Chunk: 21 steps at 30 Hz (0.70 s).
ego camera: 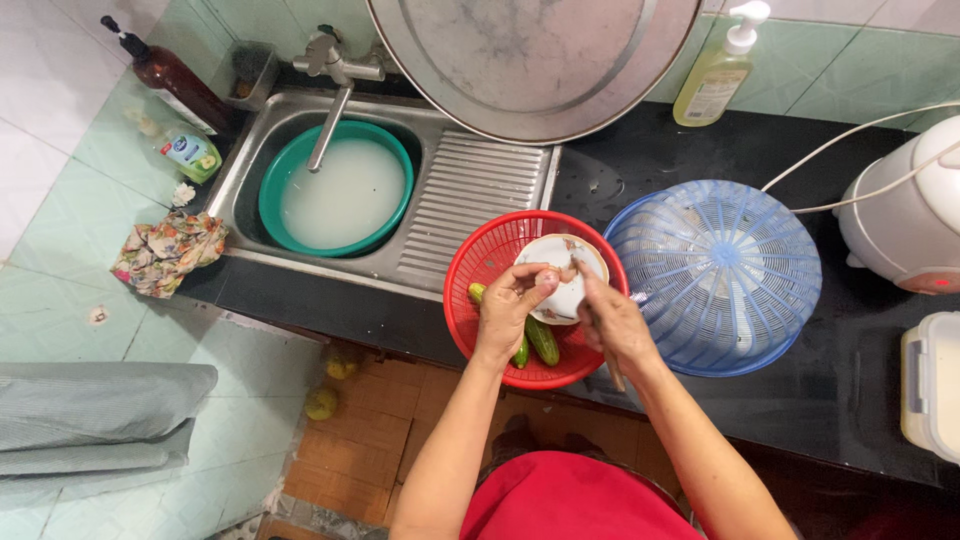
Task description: The person unpacks vegetables from a plastic bag on the floor, washes a knife at the sink, and handles a container of tofu. They turn on the gas stove, cut an ingredient into a pot of water, and stir the boiling pot with chopsticks.
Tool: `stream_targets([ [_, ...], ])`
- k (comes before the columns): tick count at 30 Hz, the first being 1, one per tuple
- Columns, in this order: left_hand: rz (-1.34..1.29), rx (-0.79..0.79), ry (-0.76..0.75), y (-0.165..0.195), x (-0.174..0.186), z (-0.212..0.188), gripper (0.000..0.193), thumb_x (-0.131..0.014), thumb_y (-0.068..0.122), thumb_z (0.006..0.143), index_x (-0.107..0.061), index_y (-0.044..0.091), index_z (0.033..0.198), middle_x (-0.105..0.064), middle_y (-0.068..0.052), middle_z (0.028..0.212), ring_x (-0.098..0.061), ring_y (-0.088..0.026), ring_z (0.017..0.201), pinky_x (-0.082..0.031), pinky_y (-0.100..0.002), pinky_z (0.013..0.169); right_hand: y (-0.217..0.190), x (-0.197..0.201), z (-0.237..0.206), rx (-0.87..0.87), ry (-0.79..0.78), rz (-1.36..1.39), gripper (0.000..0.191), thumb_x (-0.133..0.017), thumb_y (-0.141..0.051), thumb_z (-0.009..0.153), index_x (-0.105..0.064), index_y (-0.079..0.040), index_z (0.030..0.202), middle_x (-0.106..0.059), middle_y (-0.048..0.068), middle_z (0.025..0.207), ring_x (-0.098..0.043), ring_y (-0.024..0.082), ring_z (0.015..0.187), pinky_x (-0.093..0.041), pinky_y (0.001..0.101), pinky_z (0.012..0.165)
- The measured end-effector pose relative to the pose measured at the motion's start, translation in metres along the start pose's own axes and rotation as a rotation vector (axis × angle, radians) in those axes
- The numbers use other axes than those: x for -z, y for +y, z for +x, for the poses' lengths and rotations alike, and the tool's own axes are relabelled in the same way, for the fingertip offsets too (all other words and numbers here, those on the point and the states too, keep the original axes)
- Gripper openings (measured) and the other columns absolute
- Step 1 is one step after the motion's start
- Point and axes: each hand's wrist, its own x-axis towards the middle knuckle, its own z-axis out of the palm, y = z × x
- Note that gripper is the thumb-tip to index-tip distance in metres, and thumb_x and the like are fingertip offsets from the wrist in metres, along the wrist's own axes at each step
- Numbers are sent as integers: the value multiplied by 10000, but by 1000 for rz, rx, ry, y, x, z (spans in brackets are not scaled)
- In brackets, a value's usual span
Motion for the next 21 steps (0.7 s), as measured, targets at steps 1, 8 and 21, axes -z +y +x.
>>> stream_targets([
  [1, -33, 0, -34, 2, 2, -1, 267, -719, 19, 955, -662, -26, 1212, -732, -151, 1139, -708, -198, 1069, -593, -305, 883, 2, 4, 5, 5, 0, 61, 432, -472, -417, 1082, -486, -121, 1396, -484, -14, 667, -403, 88, 487, -341, 255, 417],
  [8, -281, 108, 48, -12, 14, 4, 292, -689, 56, 959, -647, 17, 1245, -698, -129, 1215, -702, -212, 1137, -563, -316, 986, -3, 4, -7, 82, -142, 49, 497, -463, -373, 1054, -367, -178, 1501, -540, 19, 712, -421, 90, 463, -361, 245, 401],
  [21, -294, 59, 16, -44, 37, 3, 251, -731, 16, 941, -655, 57, 1176, -688, -58, 1144, -689, -170, 1040, -580, -331, 963, -5, -19, -13, -40, -395, 244, 569, -461, -415, 1002, -371, -329, 1557, -446, -5, 630, -385, 81, 425, -329, 226, 356],
])
